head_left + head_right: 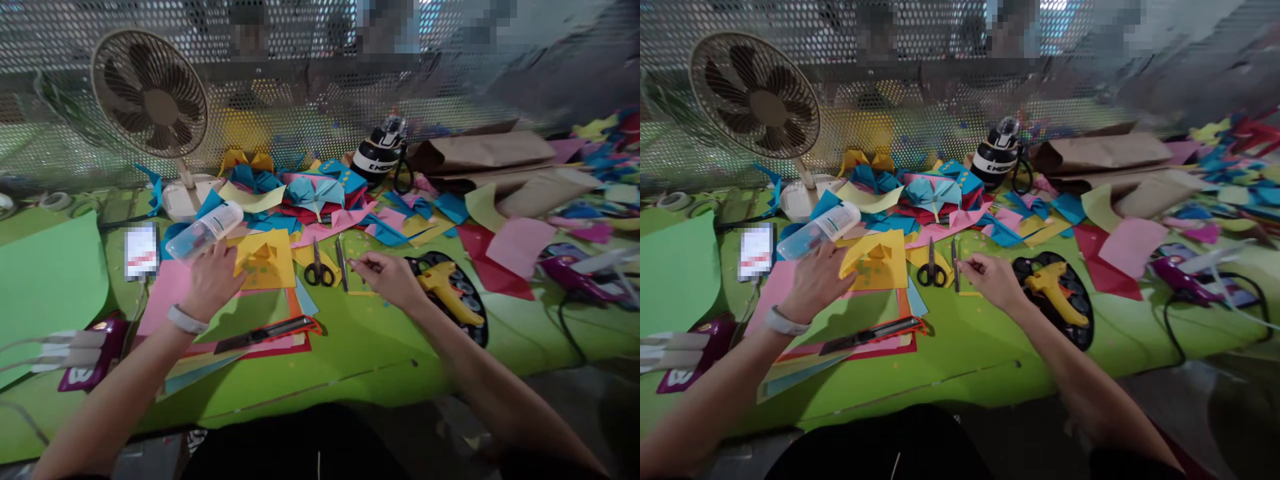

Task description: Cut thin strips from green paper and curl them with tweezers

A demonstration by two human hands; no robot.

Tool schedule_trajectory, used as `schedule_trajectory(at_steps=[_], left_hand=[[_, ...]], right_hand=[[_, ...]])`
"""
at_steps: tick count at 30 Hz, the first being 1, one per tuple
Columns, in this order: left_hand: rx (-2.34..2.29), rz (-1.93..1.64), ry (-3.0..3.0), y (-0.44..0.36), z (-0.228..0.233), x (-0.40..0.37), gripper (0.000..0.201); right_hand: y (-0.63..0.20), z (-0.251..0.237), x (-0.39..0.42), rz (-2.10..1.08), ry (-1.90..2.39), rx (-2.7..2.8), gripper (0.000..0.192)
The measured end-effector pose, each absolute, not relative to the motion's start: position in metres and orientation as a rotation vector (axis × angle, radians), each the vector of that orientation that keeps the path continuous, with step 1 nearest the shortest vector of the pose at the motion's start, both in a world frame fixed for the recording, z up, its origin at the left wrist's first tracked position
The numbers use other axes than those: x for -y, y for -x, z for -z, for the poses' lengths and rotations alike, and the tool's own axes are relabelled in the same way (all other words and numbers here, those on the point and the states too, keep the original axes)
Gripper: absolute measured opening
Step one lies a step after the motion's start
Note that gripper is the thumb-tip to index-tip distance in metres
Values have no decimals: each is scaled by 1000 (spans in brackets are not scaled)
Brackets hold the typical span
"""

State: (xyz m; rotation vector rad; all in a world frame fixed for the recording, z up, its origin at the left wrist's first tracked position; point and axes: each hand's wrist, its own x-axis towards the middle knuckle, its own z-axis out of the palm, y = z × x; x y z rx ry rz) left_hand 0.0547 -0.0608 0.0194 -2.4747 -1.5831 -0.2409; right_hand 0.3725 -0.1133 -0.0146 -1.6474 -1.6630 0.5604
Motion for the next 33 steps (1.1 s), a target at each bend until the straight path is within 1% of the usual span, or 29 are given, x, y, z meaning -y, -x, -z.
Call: schedule_trajectory(at_steps=[1,2,5,7,10,13,15,20,23,26,27,29,31,33], left_hand=[[1572,204,2473,-48,-15,60,28],[1562,185,2478,-43,-11,58,27],[1569,228,2442,-38,-6,55,34],[1517,308,2379,-39,-11,58,35],[1319,401,2336,-41,-21,73,32],[1122,489,2425,-42,-24,92,25],[1046,582,2517,-41,-21,102,27],[924,755,2616,-35,-8,105,35],[1006,873,2548,-33,-5,99,39],[1314,1179,2529,-36,-12,98,51],[1424,1317,2540,-38,-16,100,51],[1596,1504,2629,-41,-22,105,38],[1639,1468,2872,-44,-25,112,28],[1594,1344,3082,-47,-25,119,25]], right_hand=[[-371,16,111,-577,1651,1667,38],[-369,18,109,-596,1649,1677,39],[-357,19,106,-653,1630,1732,40],[-348,16,107,-714,1616,1747,41],[-334,6,109,-945,1541,1655,41],[-321,-3,109,-1196,1382,1521,48],[-312,-6,107,-1308,1291,1500,50],[-282,-6,107,-1691,1236,1359,38],[-265,-7,113,-1875,1160,1180,32],[-254,-8,118,-1869,1110,955,30],[-251,-8,118,-1842,1111,871,29],[-247,-7,117,-1797,1117,735,30],[-243,-5,117,-1779,1111,667,30],[-239,-3,119,-1775,1093,625,32]])
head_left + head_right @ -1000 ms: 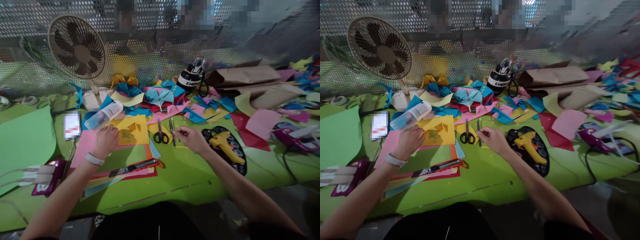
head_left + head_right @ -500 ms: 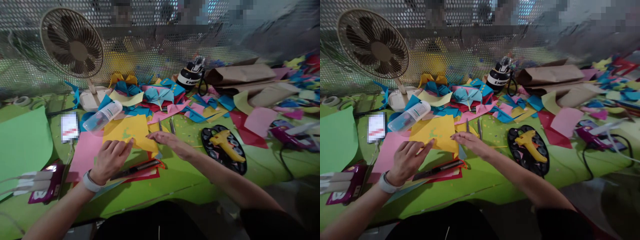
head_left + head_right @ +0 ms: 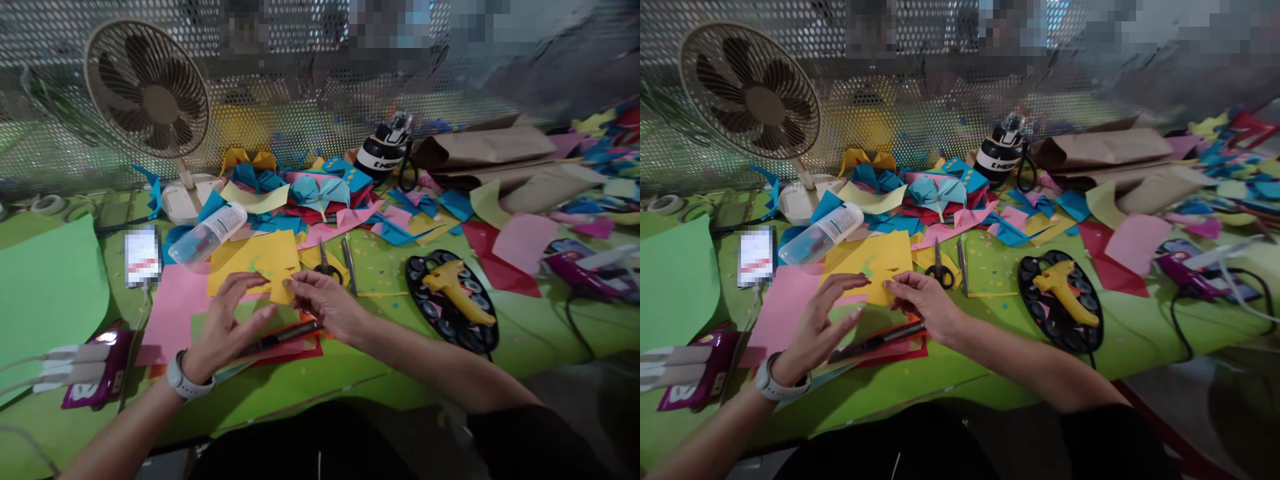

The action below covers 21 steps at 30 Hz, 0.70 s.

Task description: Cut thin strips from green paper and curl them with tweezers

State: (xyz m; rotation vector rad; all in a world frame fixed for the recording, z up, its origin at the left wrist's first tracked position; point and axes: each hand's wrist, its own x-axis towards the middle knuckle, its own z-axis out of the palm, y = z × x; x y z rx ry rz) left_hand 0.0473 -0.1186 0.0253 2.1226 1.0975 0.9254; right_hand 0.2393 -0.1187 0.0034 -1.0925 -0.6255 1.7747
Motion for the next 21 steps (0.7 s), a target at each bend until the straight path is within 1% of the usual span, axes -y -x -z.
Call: schedule_trajectory(at_steps=[5,8,10,11,13,14,17,18,21], left_hand=[[-1061,-839,-2086,-51,-24,128,5],[-868,-644,-2006,-45,-26,128,6],[-764,-544,-1953,-40,-25,127,9],[-749,-529,-1929,-39,-23,126,9],[-816,-596,-1868,-38,-18,124,5],[-880,-670,-1820,-38,-15,124,10],[-1068,-909,-1581,-41,-8,123,44],[-1107,-961,-1479,-41,-7,123,48],[-1139,-965,-1178,-43,-8,124,44]], right_hand=[[-240,3,139,-1871,1050,589,33],[-246,12,151,-1954,1066,598,33],[-249,17,154,-1937,1071,593,32],[-250,19,154,-1914,1070,588,31],[-249,20,152,-1877,1070,552,30],[-249,19,151,-1868,1070,515,29],[-246,13,148,-1829,1071,382,32],[-246,11,147,-1814,1067,357,32],[-245,9,146,-1770,1052,337,30]])
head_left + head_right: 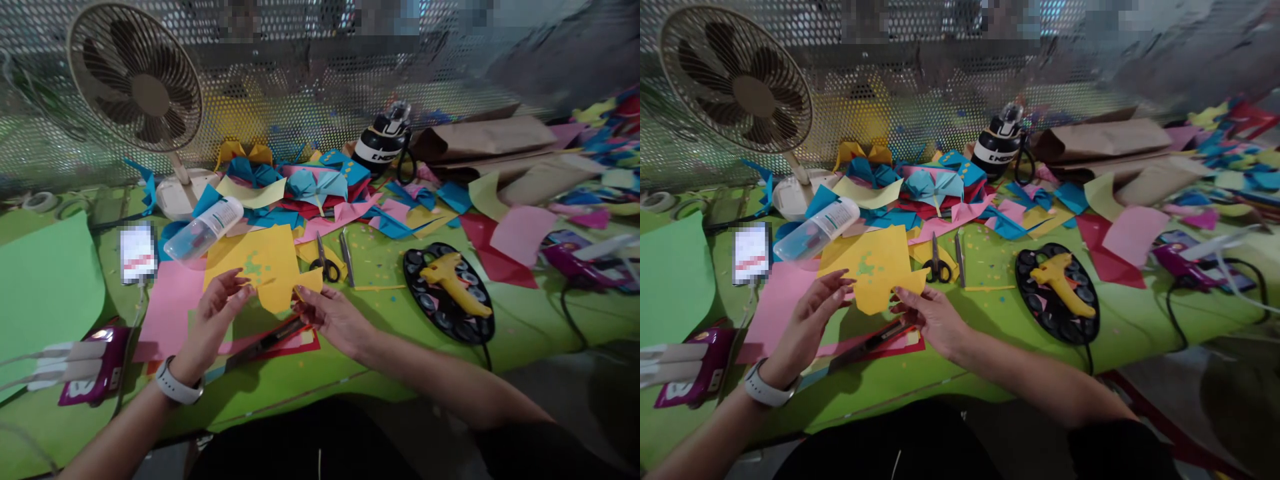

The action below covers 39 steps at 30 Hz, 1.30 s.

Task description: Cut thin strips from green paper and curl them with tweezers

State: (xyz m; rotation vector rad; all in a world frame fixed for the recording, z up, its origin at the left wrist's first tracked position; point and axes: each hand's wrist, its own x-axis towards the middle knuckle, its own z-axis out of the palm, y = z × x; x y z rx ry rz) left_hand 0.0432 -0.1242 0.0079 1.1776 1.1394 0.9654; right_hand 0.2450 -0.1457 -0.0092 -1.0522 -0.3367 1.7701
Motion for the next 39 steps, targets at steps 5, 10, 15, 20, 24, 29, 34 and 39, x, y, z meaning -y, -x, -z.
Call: schedule_trajectory(at_steps=[5,10,15,20,24,29,34,39], left_hand=[[-1030,-912,-985,-46,-8,129,60],[-1085,-860,-1085,-45,-4,129,47],[-1122,-838,-1127,-41,-3,127,49],[-1183,-785,-1096,-35,-3,129,46],[-1192,-745,-1116,-30,3,130,39],[-1189,-711,-1201,-28,10,127,37],[-1250,-673,-1302,-27,12,126,38],[-1259,-651,-1323,-26,10,127,37]], right_hand=[[-243,14,146,-1773,1005,392,26],[-241,17,147,-1872,970,444,27],[-244,15,147,-1917,990,513,27],[-264,13,154,-2054,1024,643,21],[-284,16,161,-2070,1089,719,21],[-296,15,158,-1968,1253,898,24],[-309,13,139,-1340,1521,1569,25],[-316,21,114,-316,1884,2043,24]])
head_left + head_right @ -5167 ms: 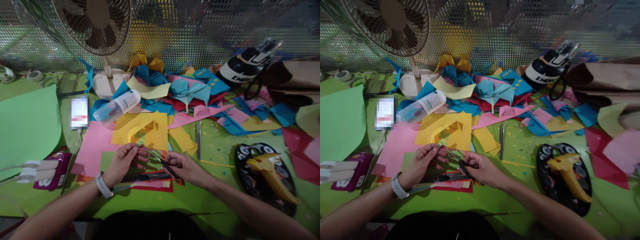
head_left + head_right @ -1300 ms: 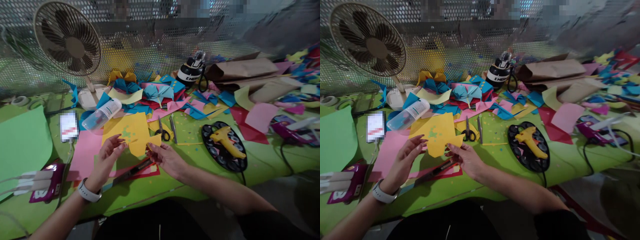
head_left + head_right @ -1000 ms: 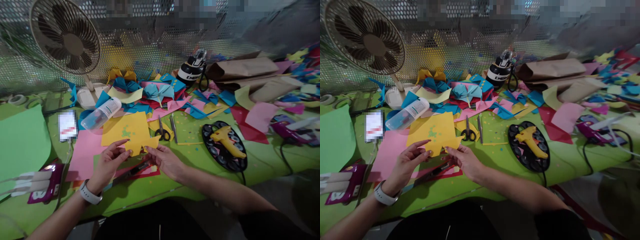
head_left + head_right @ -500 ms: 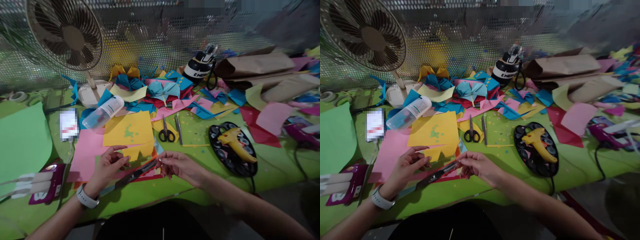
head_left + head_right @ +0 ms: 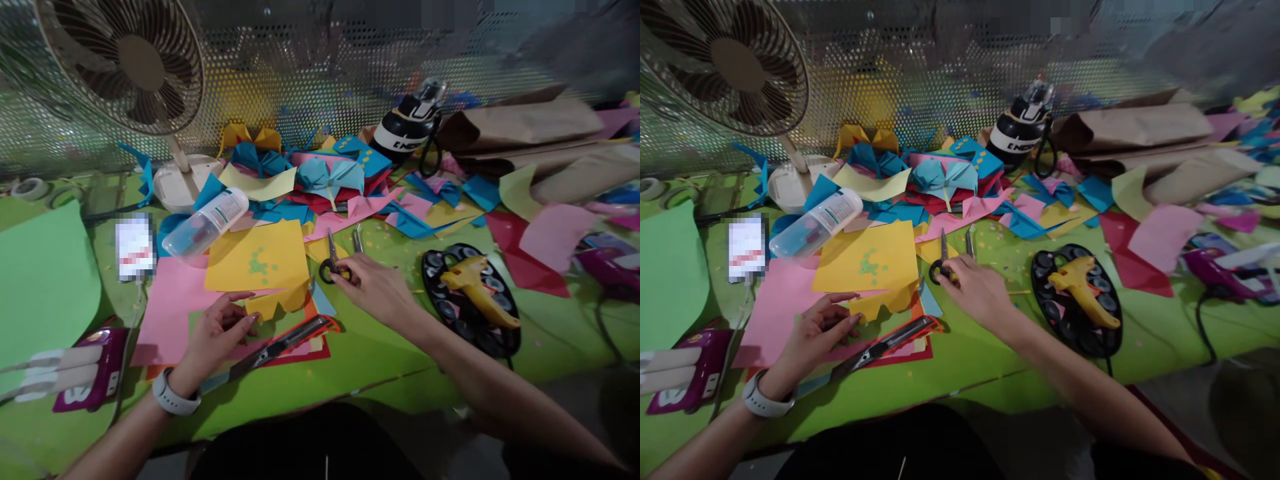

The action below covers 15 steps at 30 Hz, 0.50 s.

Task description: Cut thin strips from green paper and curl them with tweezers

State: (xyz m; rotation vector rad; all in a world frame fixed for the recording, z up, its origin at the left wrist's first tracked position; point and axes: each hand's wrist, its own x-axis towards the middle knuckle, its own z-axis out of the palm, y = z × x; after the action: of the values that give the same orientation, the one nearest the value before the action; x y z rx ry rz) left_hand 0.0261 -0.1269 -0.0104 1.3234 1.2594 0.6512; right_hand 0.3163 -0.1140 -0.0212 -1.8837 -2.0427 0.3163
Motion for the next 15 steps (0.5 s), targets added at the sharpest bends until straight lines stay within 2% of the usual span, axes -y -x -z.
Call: schedule_trajectory(at_steps=[5,15], left_hand=[[-1214,-647,-1238,-28,10,126,40],[-1224,-629,-1256,-24,10,126,39]], right_hand=[[-315,28,105,-103,1957,2177,25],[-313,22,99,-71,2046,2232,22]])
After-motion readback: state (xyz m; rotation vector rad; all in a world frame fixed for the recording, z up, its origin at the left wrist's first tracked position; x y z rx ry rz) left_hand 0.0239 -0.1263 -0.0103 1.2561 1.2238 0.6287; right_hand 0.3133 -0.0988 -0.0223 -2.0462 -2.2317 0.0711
